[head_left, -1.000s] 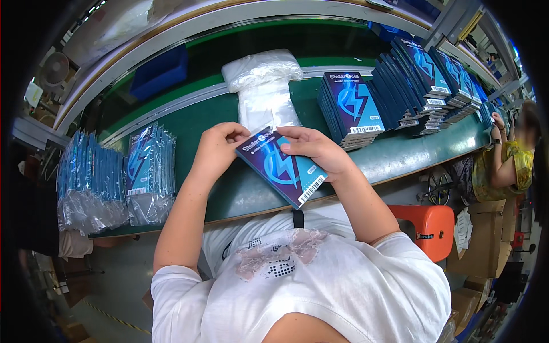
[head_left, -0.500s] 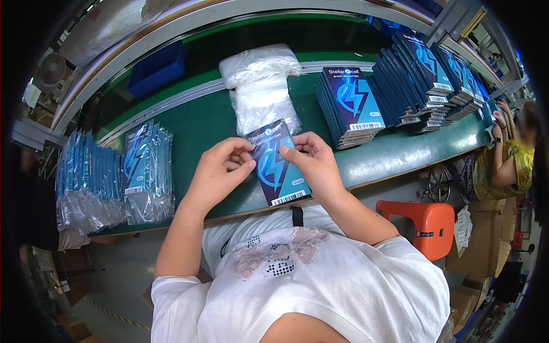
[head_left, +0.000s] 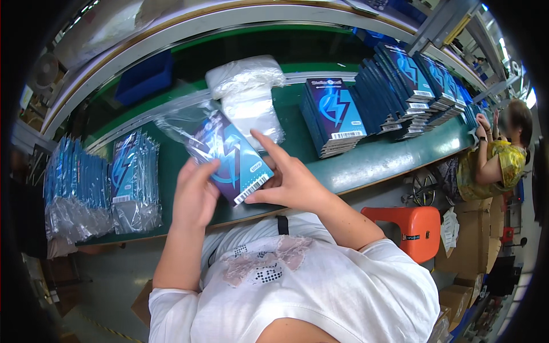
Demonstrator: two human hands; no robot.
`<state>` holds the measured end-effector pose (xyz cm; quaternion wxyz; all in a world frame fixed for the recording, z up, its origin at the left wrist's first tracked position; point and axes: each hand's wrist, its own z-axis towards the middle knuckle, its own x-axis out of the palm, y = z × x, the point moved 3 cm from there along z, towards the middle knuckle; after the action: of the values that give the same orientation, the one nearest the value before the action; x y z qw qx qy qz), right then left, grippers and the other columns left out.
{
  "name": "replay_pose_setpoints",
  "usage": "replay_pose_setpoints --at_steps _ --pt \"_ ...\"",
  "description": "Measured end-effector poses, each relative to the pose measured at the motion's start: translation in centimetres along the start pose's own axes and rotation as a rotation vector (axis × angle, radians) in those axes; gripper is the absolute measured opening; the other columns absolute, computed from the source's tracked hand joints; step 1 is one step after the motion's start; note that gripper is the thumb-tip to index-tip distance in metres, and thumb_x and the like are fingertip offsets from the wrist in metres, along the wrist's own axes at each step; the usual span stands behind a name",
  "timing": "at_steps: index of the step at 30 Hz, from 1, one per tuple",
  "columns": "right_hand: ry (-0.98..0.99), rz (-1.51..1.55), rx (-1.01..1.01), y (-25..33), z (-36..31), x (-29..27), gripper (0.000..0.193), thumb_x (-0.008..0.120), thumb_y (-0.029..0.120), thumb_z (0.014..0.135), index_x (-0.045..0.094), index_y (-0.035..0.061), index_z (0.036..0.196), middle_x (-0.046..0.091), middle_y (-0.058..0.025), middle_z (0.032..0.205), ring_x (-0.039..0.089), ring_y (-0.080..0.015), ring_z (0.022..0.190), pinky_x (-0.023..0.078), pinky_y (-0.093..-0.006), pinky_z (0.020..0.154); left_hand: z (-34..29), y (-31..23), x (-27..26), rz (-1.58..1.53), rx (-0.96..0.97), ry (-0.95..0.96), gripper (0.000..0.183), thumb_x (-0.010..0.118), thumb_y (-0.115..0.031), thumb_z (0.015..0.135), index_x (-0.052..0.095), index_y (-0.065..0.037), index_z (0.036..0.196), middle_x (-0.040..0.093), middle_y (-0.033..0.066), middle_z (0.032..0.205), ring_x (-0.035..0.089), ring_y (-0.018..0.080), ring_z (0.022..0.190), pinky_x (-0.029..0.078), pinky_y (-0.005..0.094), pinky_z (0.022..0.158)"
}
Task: The person repeatedly picks up blue rectangular boxes labeled 'Stellar Cell' and places them into clear plastic bags on a green conveyor belt. They then move the packaged items to a growing stack on the left side of the belt. The process is continuous and repetitive throughout the clip.
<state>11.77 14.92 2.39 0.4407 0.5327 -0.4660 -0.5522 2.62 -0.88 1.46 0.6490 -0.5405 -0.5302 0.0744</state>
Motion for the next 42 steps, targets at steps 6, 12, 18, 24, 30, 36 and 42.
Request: replay_pose_setpoints --at_steps 6,12,18,24,30,36,42 --pt "-0.43 -0.371 -0.83 3.0 -0.6 0.0 0.028 0.053 -0.011 0.074 0.063 -0.0008 0.098 0.064 -0.0136 0.086 0.061 -0.0258 0.067 0.048 -0.0318 0.058 -3.1 2.1 2.2 -0.033 -0.298 0.364 0.046 0.045 -0.029 0.098 0.042 0.004 0.129 0.052 0.0183 0.126 0.054 0.031 0.116 0.043 0.0471 0.1" --pt "-0.005 -0.312 -0.932 2.7 -0.9 4.8 0.02 0.058 -0.002 0.064 0.06 0.0032 0.083 0.054 -0.0097 0.078 0.049 -0.0253 0.061 0.04 -0.0346 0.052 -3.5 1.6 0.5 -0.315 -0.443 0.365 0.051 0.044 -0.036 0.097 0.041 0.002 0.13 0.055 0.016 0.121 0.057 0.0263 0.11 0.048 0.0417 0.093" --pt "0.37 -0.177 -0.766 4.0 -2.0 6.6 0.039 0.065 0.01 0.074 0.063 0.0071 0.113 0.051 -0.0098 0.089 0.055 -0.0241 0.07 0.047 -0.0327 0.062 -4.4 -5.8 -1.0 0.501 0.237 0.037 0.054 0.063 -0.017 0.077 0.047 0.001 0.126 0.055 0.0127 0.121 0.058 0.0172 0.093 0.049 0.0305 0.076" --pt "0.255 -0.233 -0.683 1.5 -1.2 5.5 0.041 0.065 0.011 0.078 0.059 0.0037 0.118 0.057 -0.0114 0.09 0.059 -0.0257 0.075 0.049 -0.0338 0.064 -4.8 -13.0 -6.0 1.702 0.635 -0.684 0.075 0.068 -0.026 0.078 0.034 -0.002 0.14 0.046 0.0189 0.128 0.049 0.0311 0.116 0.039 0.0387 0.099" --pt "0.157 -0.32 -0.609 1.5 -0.8 3.0 0.035 0.066 0.01 0.079 0.061 0.002 0.112 0.059 -0.012 0.088 0.06 -0.0273 0.075 0.049 -0.0343 0.066 -4.9 -11.8 -9.2 1.796 0.171 -0.694 0.082 0.07 -0.034 0.076 0.033 -0.002 0.141 0.041 0.0226 0.133 0.043 0.0375 0.123 0.036 0.0401 0.103" --pt "-0.593 -0.567 -0.713 6.0 -1.4 -5.3 0.027 0.07 0.007 0.076 0.065 -0.0001 0.102 0.065 -0.0098 0.088 0.06 -0.0219 0.078 0.048 -0.0309 0.07 -4.4 -10.6 -4.8 1.896 0.648 -0.639 0.078 0.073 -0.031 0.075 0.037 -0.001 0.138 0.037 0.0229 0.139 0.038 0.0382 0.128 0.031 0.0433 0.106" --pt "-0.845 -1.081 -0.065 1.6 1.4 -11.8 0.089 0.077 0.05 0.067 0.045 -0.0065 0.128 0.056 -0.0269 0.109 0.054 -0.0422 0.1 0.046 -0.0448 0.086 -0.1 -3.2 1.5 1.74 0.806 0.146 0.03 0.066 -0.015 0.08 0.062 -0.004 0.107 0.052 0.0115 0.126 0.043 0.0328 0.124 0.034 0.0448 0.102"
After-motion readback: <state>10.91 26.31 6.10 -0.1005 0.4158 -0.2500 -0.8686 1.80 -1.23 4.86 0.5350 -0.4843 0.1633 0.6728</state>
